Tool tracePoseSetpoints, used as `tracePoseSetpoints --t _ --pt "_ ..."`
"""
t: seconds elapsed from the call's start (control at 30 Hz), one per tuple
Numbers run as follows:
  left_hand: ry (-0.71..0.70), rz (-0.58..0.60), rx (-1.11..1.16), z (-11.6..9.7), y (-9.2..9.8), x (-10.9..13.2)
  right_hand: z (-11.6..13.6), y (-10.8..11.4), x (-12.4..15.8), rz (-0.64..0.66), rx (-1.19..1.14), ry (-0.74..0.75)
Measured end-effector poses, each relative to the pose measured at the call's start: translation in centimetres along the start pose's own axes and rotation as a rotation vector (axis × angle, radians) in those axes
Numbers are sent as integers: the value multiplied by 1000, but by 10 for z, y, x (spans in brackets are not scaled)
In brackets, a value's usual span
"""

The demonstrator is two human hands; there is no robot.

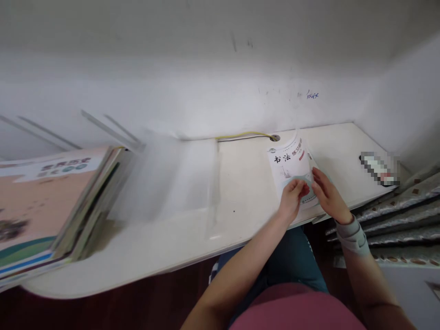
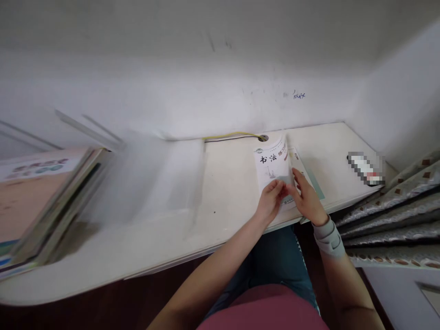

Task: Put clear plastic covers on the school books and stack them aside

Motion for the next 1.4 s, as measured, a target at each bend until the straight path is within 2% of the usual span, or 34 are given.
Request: tracePoseSetpoints --t 0.1,0.17,0.27,0.43,0.57,0.77,0.93,1.03,1.1,1.17,1.27,1.33,1.4 --pt "-13 -23 -143 -2 -3 2 -1 7 1 -66 -7 -21" --pt "16 -10 -148 -5 -4 1 -1 7 1 -13 -41 -34" --pt "91 46 -69 -10 -5 -5 -3 1 1 58 -66 -36" --pt "252 41 104 -7 -4 -13 -5 -4 5 3 -63 -30" --pt "316 60 147 -5 -3 -15 -2 -2 8 13 -69 -12" --pt "326 103 153 -4 -2 -13 0 -1 10 -10 -103 -17" --pt "300 175 115 6 -3 -11 -4 4 11 -75 -72 -12" --pt "203 134 -105 7 -2 -9 -2 18 12 -201 128 45" --pt "73 64 -387 -1 4 -4 3 28 13 -303 289 119" --pt "-99 -14 -693 -15 15 5 10 31 13 -315 376 197" --pt "-297 -126 -1032 -42 40 23 20 13 8 -118 383 319" --pt "-353 -177 -1213 -57 59 35 25 -11 0 66 411 392" --pt "-368 -168 -1417 -68 76 44 30 -40 -12 237 483 438"
Point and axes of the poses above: each hand's wrist, its own x-axis away from the middle knuckle, its own y-axis out of the back of the hand, z = x × y, the point moved 2 cm from there along -x, towards the middle knuckle, and after that the axes turned 1 degree about y, right-handed, at the moved point
